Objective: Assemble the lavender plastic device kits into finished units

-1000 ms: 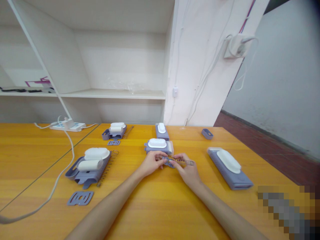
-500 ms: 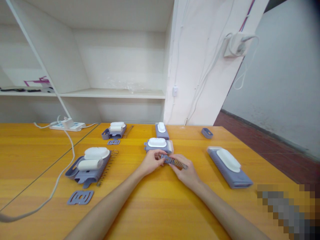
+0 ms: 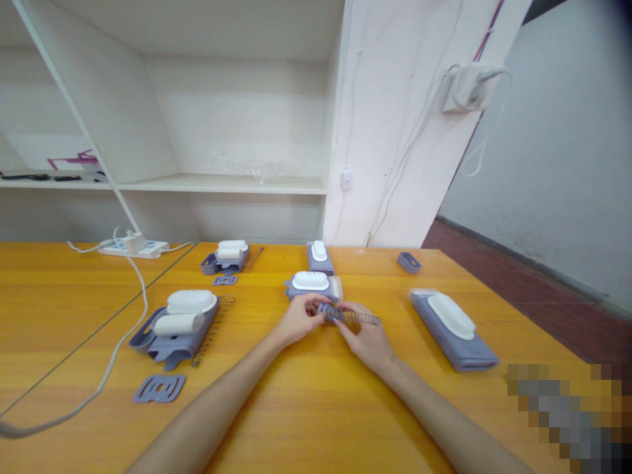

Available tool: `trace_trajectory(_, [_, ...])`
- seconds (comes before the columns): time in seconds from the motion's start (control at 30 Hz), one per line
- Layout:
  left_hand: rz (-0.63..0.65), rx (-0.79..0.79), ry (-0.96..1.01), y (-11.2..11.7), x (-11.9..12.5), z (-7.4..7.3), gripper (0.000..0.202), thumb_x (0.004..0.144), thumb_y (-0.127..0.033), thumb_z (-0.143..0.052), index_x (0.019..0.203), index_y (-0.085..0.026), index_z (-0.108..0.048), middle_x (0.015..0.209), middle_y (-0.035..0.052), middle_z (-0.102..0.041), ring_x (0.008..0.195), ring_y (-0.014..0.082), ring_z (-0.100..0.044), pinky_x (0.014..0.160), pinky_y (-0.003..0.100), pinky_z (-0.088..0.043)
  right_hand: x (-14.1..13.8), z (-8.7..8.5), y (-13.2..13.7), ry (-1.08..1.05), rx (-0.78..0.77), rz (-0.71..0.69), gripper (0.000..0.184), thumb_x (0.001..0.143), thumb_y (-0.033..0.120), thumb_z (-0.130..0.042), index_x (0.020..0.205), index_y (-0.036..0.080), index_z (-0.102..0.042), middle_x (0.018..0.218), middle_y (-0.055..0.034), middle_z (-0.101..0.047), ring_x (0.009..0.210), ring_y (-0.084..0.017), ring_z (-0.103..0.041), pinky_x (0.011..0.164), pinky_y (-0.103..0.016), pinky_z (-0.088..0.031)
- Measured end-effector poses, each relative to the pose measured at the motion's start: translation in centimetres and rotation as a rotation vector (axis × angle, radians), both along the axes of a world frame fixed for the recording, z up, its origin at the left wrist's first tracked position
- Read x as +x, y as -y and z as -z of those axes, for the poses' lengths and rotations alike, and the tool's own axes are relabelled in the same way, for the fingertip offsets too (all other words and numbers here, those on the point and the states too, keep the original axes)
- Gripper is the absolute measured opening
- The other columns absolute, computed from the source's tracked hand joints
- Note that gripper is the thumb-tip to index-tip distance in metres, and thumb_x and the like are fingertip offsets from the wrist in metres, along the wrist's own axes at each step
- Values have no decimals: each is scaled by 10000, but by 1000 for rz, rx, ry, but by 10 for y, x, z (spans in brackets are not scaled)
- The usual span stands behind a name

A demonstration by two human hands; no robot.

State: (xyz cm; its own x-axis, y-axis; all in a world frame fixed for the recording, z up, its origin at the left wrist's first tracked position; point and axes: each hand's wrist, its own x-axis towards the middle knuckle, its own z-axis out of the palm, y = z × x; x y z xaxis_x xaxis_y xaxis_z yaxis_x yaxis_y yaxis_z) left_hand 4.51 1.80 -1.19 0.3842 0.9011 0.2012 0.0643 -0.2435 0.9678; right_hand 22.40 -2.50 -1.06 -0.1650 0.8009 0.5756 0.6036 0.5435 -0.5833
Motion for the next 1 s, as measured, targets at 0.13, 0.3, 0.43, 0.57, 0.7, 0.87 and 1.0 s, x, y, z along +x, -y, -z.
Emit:
trace_trajectory(0.13, [16, -4, -3, -1, -1, 1, 309, 703, -215, -639, 994, -116, -608, 794, 64, -663, 674, 138, -605, 644, 247, -465, 0, -1, 0, 2, -2, -31, 263, 808, 266, -552, 1069, 240, -567, 1038, -54, -628, 993, -213, -572, 887, -376, -448])
trace_trajectory(0.3, [34, -30, 27, -1, -1, 0, 324, 712, -250, -644, 996, -103, -596, 872, 102, -670, 694, 157, -621, 659, 273, -482, -1, -4, 2, -1, -38, 39, 214, 788, 292, -586, 993, 232, -597, 975, -46, -643, 933, -216, -585, 849, -378, -456])
trace_trajectory(0.43, [37, -43, 40, 0, -1, -2, 337, 706, -260, -654, 994, -97, -592, 867, 107, -671, 686, 157, -619, 669, 285, -487, -1, -4, 1, 8, -36, 50, 229, 786, 295, -590, 1004, 226, -599, 984, -51, -643, 933, -221, -582, 848, -383, -453])
trace_trajectory(0.57, [43, -44, 44, 2, -1, -4, 346, 696, -271, -668, 989, -101, -598, 858, 100, -670, 669, 147, -610, 664, 279, -485, 0, -2, -1, -2, -41, 56, 239, 783, 301, -598, 1010, 224, -604, 988, -49, -645, 940, -217, -581, 856, -378, -450])
trace_trajectory(0.7, [60, -47, 30, 2, -2, -5, 354, 694, -280, -676, 995, -110, -604, 836, 88, -668, 644, 135, -601, 657, 272, -480, 0, -1, -1, -30, -61, 68, 226, 777, 322, -611, 981, 225, -614, 966, -44, -651, 927, -211, -587, 849, -368, -454])
trace_trajectory(0.87, [57, -36, 17, 2, -3, -5, 339, 698, -274, -668, 993, -115, -612, 814, 78, -664, 630, 129, -595, 634, 255, -469, 0, -3, 1, -6, -52, 77, 223, 775, 336, -613, 969, 227, -618, 952, -39, -654, 912, -209, -593, 831, -364, -462])
trace_trajectory(1.0, [30, -20, 5, 1, -2, -4, 339, 691, -255, -669, 991, -105, -619, 813, 80, -665, 630, 123, -583, 612, 236, -453, 1, -3, 0, 93, 27, 0, 267, 795, 341, -594, 1037, 228, -593, 990, -50, -643, 915, -218, -583, 817, -379, -462])
